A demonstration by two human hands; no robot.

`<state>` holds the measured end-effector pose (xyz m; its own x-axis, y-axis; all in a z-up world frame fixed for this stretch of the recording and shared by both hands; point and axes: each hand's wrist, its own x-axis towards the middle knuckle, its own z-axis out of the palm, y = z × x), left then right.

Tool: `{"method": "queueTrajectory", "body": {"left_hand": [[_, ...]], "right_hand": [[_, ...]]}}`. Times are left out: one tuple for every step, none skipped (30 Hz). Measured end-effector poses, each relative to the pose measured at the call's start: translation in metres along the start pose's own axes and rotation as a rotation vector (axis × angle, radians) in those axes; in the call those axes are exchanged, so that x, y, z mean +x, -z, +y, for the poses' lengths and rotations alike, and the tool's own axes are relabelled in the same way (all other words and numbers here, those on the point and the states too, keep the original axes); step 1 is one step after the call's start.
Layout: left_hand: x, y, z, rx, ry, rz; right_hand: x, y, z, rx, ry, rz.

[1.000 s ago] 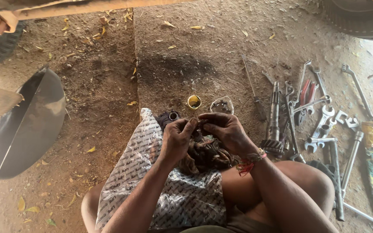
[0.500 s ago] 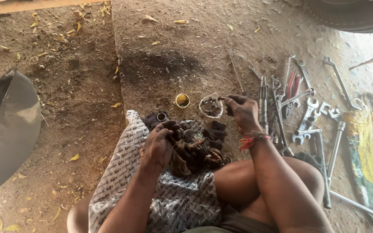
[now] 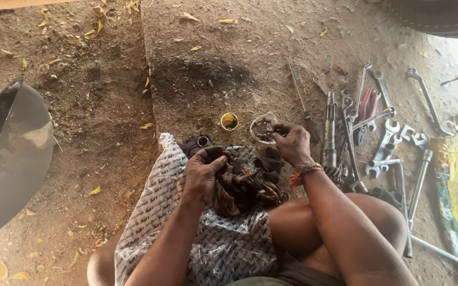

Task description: The person sits on the ground and cleans small metal components using a rag and a small container of liquid. They repeatedly dip the rag into the liquid and wipe the parts, occasionally inspecting them before continuing the cleaning process.

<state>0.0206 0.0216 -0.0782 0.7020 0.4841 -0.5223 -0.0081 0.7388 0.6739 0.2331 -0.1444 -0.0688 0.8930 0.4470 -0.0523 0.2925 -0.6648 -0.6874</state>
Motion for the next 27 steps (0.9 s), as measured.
{"method": "queueTrajectory", "body": {"left_hand": [[-0.001,0.0,0.001,0.048,0.005,0.02],[-0.001,0.0,0.002,0.096,0.01,0.038],[-0.001,-0.001,0.003,0.144,0.014,0.057],[-0.001,-0.001,0.003,0.132,0.015,0.056],[0.0,-0.002,0.004,0.12,0.016,0.056],[0.0,-0.002,0.004,0.107,0.018,0.058],[0.0,-0.002,0.003,0.112,0.003,0.048],[-0.001,-0.001,0.002,0.117,-0.011,0.037],[-0.001,-0.001,0.001,0.122,-0.025,0.026],[-0.003,-0.001,0.001,0.132,-0.033,0.0],[-0.004,0.0,0.0,0.142,-0.041,-0.027],[-0.005,0.0,0.001,0.152,-0.051,-0.054],[-0.006,-0.001,0.002,0.138,-0.076,-0.101],[-0.008,-0.001,0.002,0.125,-0.1,-0.146],[-0.009,-0.001,0.003,0.112,-0.125,-0.191],[-0.011,-0.001,0.003,0.115,-0.147,-0.208],[-0.013,-0.001,0.003,0.119,-0.168,-0.225],[-0.014,-0.001,0.004,0.122,-0.19,-0.243],[-0.013,-0.001,0.004,0.124,-0.205,-0.24],[-0.013,-0.001,0.005,0.129,-0.216,-0.239],[-0.013,-0.001,0.005,0.133,-0.228,-0.237],[-0.012,-0.001,0.006,0.151,-0.25,-0.234],[-0.011,0.0,0.007,0.169,-0.273,-0.231],[-0.01,-0.001,0.007,0.184,-0.297,-0.23],[-0.01,-0.001,0.006,0.173,-0.293,-0.225],[-0.01,-0.002,0.005,0.162,-0.289,-0.221],[-0.01,-0.002,0.005,0.151,-0.285,-0.216]], "right_hand": [[0.0,-0.001,0.0,0.03,-0.049,-0.033],[0.001,-0.001,-0.001,0.061,-0.097,-0.064],[0.001,0.0,-0.002,0.092,-0.146,-0.095],[0.002,-0.001,-0.003,0.085,-0.155,-0.108],[0.002,-0.001,-0.004,0.078,-0.164,-0.121],[0.002,-0.001,-0.005,0.07,-0.174,-0.136],[0.001,-0.002,-0.006,0.061,-0.116,-0.133],[0.001,-0.002,-0.007,0.052,-0.06,-0.128],[0.0,-0.002,-0.009,0.043,-0.004,-0.122],[-0.001,-0.001,-0.011,-0.007,0.014,-0.091],[-0.002,0.001,-0.015,-0.056,0.032,-0.06],[-0.003,0.003,-0.019,-0.104,0.052,-0.029],[-0.005,0.006,-0.025,-0.065,0.029,-0.058],[-0.008,0.008,-0.031,-0.024,0.007,-0.09],[-0.011,0.01,-0.038,0.016,-0.015,-0.123],[-0.016,0.011,-0.045,0.104,-0.021,-0.269],[-0.022,0.011,-0.052,0.192,-0.025,-0.415],[-0.027,0.011,-0.058,0.28,-0.03,-0.562],[-0.032,0.009,-0.064,0.293,0.001,-0.616],[-0.038,0.006,-0.07,0.309,0.027,-0.669],[-0.042,0.003,-0.074,0.326,0.054,-0.721],[-0.045,0.002,-0.078,0.344,0.035,-0.724],[-0.047,0.001,-0.081,0.362,0.016,-0.727],[-0.048,0.002,-0.083,0.377,-0.002,-0.728],[-0.049,0.004,-0.084,0.388,0.049,-0.712],[-0.05,0.006,-0.086,0.399,0.1,-0.696],[-0.051,0.007,-0.088,0.41,0.151,-0.679]]}}
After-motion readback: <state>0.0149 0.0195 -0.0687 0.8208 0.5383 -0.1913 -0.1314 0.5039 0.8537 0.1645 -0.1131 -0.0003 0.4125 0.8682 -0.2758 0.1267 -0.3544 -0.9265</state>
